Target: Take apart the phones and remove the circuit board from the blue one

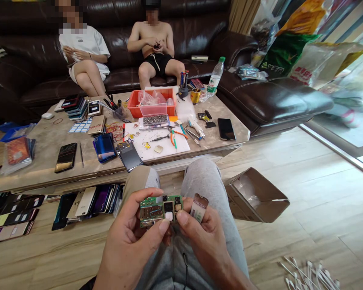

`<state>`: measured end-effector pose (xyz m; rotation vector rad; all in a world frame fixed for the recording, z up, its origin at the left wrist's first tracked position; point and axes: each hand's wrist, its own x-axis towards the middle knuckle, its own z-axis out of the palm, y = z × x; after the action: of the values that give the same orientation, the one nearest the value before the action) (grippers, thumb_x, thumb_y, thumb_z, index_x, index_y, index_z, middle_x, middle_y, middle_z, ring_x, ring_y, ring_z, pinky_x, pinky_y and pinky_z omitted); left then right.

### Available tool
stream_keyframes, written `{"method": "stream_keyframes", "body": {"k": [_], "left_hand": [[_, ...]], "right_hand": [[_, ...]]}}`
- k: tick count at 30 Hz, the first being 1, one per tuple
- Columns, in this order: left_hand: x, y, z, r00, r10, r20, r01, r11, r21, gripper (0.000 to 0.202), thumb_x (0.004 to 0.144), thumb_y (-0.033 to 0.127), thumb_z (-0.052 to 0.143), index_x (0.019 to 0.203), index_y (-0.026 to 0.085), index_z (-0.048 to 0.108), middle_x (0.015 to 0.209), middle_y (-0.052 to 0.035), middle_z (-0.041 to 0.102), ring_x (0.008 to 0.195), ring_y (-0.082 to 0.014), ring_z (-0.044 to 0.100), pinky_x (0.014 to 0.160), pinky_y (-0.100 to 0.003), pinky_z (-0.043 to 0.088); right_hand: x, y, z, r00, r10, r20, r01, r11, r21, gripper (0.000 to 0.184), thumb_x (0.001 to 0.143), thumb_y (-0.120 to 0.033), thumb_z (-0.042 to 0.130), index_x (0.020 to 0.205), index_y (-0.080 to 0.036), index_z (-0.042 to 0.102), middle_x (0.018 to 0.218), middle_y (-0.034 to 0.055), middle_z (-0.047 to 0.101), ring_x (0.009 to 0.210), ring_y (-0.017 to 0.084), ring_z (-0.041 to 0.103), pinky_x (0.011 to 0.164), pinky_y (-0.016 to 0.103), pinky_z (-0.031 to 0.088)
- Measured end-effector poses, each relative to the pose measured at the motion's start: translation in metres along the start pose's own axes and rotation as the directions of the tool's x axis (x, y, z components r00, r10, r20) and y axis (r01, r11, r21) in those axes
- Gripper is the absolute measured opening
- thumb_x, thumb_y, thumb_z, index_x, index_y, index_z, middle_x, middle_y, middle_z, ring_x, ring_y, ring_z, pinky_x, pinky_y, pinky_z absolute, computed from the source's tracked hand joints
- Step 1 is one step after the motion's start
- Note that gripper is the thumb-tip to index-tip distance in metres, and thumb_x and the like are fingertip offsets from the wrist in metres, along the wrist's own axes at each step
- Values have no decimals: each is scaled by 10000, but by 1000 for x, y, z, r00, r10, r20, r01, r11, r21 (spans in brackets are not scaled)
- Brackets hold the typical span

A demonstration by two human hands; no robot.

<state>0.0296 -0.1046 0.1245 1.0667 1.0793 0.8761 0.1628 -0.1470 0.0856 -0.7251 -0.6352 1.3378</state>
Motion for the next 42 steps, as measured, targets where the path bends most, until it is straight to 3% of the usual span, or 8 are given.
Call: {"method": "stream_keyframes", "body": {"k": [22, 42], "left_hand": [[-1, 2, 1, 1000, 2, -2, -2, 1000, 7, 390, 750, 290, 867, 1082, 207, 680, 708, 9, 725, 529, -134, 665, 536, -209, 590], [-1, 2, 0, 1000, -21, -9, 22, 999, 26, 412, 766, 304, 865, 1116, 212, 669, 748, 4, 733, 554, -135, 664, 561, -219, 594]], "right_hand": [[-2, 3, -1, 1000, 20, -8, -20, 1000, 5, 294, 976, -385, 711, 753, -200, 656, 693, -7, 686, 637, 134, 639, 643, 265, 523], [-1, 3, 1, 997, 58, -46, -59, 998, -34, 357, 935, -476, 728, 718, -208, 638, 669, 8, 670, 611, 162, 625, 629, 304, 534]]}}
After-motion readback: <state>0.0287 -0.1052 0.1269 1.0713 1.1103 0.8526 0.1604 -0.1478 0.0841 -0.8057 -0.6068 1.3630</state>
